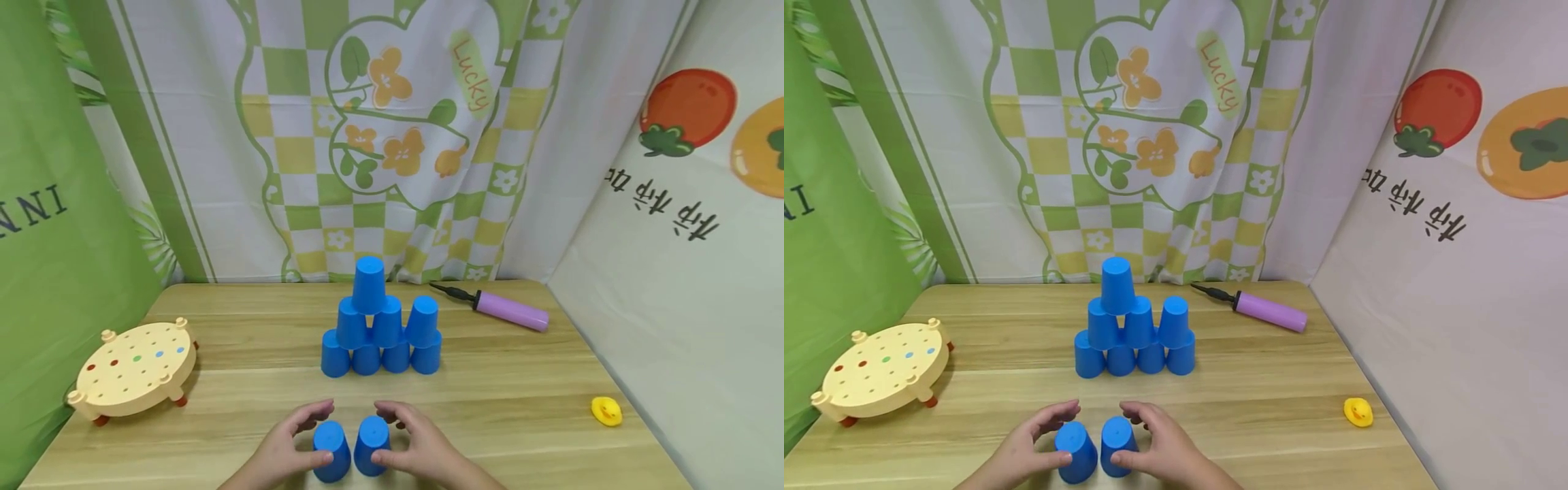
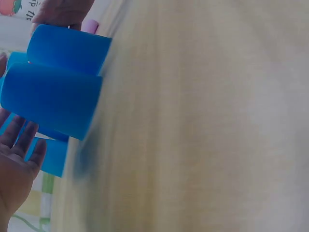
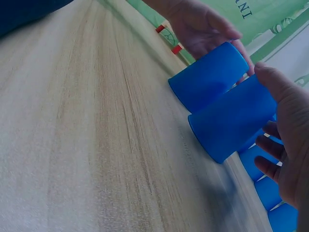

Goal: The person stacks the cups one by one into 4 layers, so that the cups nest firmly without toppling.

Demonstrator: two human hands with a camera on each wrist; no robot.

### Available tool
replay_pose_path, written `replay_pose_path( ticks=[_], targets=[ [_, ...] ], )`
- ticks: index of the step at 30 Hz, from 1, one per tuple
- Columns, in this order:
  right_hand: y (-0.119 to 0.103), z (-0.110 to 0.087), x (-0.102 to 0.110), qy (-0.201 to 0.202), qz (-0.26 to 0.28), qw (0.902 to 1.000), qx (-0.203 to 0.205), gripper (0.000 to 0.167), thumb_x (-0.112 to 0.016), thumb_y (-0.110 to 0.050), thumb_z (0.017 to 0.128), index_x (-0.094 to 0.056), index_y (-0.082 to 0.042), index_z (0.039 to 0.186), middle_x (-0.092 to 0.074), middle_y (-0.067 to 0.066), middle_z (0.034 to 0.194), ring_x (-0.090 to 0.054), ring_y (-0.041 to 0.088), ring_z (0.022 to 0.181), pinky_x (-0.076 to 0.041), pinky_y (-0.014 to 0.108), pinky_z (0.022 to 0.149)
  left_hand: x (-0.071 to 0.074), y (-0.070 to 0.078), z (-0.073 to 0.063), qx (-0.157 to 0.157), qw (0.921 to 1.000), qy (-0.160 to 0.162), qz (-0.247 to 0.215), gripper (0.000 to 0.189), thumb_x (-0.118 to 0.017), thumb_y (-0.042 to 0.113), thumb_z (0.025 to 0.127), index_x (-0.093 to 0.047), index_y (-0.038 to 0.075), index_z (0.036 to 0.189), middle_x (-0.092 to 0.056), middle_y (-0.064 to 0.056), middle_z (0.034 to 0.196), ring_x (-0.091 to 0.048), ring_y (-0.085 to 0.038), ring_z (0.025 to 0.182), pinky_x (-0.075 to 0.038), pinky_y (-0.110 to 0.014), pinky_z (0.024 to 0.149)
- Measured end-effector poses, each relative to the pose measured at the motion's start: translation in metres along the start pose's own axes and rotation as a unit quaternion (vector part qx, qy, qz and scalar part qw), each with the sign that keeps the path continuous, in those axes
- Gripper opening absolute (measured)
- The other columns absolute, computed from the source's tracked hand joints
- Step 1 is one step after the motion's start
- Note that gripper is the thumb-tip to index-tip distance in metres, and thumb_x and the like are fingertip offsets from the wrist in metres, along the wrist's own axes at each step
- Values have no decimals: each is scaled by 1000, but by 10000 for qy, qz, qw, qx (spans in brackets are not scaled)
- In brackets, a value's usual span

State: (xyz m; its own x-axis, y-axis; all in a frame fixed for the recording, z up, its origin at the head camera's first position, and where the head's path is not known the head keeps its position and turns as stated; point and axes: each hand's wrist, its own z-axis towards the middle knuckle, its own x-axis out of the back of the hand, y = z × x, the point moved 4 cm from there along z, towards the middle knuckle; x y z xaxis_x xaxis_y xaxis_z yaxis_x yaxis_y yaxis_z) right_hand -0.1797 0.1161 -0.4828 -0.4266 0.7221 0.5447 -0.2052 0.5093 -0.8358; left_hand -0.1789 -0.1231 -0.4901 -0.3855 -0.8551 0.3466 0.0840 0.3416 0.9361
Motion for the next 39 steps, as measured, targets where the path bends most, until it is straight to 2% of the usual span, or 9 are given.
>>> replay_pose_path(
  ticks=[4, 8, 11, 18, 23, 26, 32, 39],
  targets=[
    [2, 0, -2, 37, -68, 10000, -23, 62, -73, -47, 85, -55, -15, 135, -61, -3, 128, -57, 12, 112, -52, 39, 95, -4, -10, -4, 127, 9998, -154, -64, 69, -75, 31, 86, -46, 4, 143, -52, -19, 143, -52, -37, 128, -48, -48, 103],
    [-1, 0, 1, 143, 143, 9997, -147, 58, -73, -47, 85, -58, -16, 131, -63, -5, 125, -58, 17, 114, -49, 52, 98, -8, -17, -7, 436, 9986, -141, -261, 68, -76, 33, 85, -49, 6, 141, -54, -18, 141, -53, -38, 126, -44, -60, 102],
    [-8, 1, 12, 350, 317, 9988, -123, 58, -73, -44, 86, -57, -13, 132, -63, -1, 124, -57, 22, 115, -47, 56, 99, -10, -21, -8, 629, 9973, -106, -372, 67, -78, 35, 83, -51, 8, 139, -57, -15, 138, -53, -39, 125, -41, -66, 100],
    [-33, 7, 59, 1128, 257, 9929, 279, 50, -75, -33, 86, -58, -13, 129, -63, 7, 122, -56, 25, 114, -47, 54, 98, -13, -21, -9, 510, 9979, 78, -388, 61, -80, 35, 81, -56, 9, 131, -62, -11, 130, -55, -36, 123, -42, -63, 101],
    [-61, 15, 101, 1861, -45, 9784, 900, 47, -76, -21, 85, -60, -9, 128, -66, 11, 116, -59, 26, 107, -49, 54, 94, -15, -23, -10, 464, 9981, 139, -377, 59, -79, 34, 81, -57, 9, 130, -62, -12, 129, -56, -35, 122, -42, -62, 102],
    [-75, 22, 125, 2186, -237, 9705, 990, 49, -75, -21, 86, -58, -10, 130, -66, 10, 117, -59, 25, 107, -48, 51, 96, -15, -24, -11, 454, 9981, 199, -366, 58, -79, 32, 82, -57, 8, 130, -63, -11, 129, -56, -34, 121, -42, -61, 102],
    [-89, 43, 160, 2418, -50, 9676, 719, 53, -73, -25, 88, -54, -10, 135, -62, 12, 125, -56, 28, 117, -44, 48, 105, -17, -22, -12, 383, 9979, 232, -475, 57, -79, 27, 82, -57, 5, 130, -62, -14, 129, -56, -34, 120, -44, -58, 102],
    [-90, 68, 173, 2267, -112, 9734, 310, 59, -72, -36, 89, -51, -15, 139, -59, 11, 129, -53, 29, 123, -43, 50, 106, -18, -22, -13, 487, 9967, 152, -637, 59, -77, 29, 84, -55, 4, 132, -61, -15, 131, -56, -34, 121, -44, -58, 102]
  ],
)
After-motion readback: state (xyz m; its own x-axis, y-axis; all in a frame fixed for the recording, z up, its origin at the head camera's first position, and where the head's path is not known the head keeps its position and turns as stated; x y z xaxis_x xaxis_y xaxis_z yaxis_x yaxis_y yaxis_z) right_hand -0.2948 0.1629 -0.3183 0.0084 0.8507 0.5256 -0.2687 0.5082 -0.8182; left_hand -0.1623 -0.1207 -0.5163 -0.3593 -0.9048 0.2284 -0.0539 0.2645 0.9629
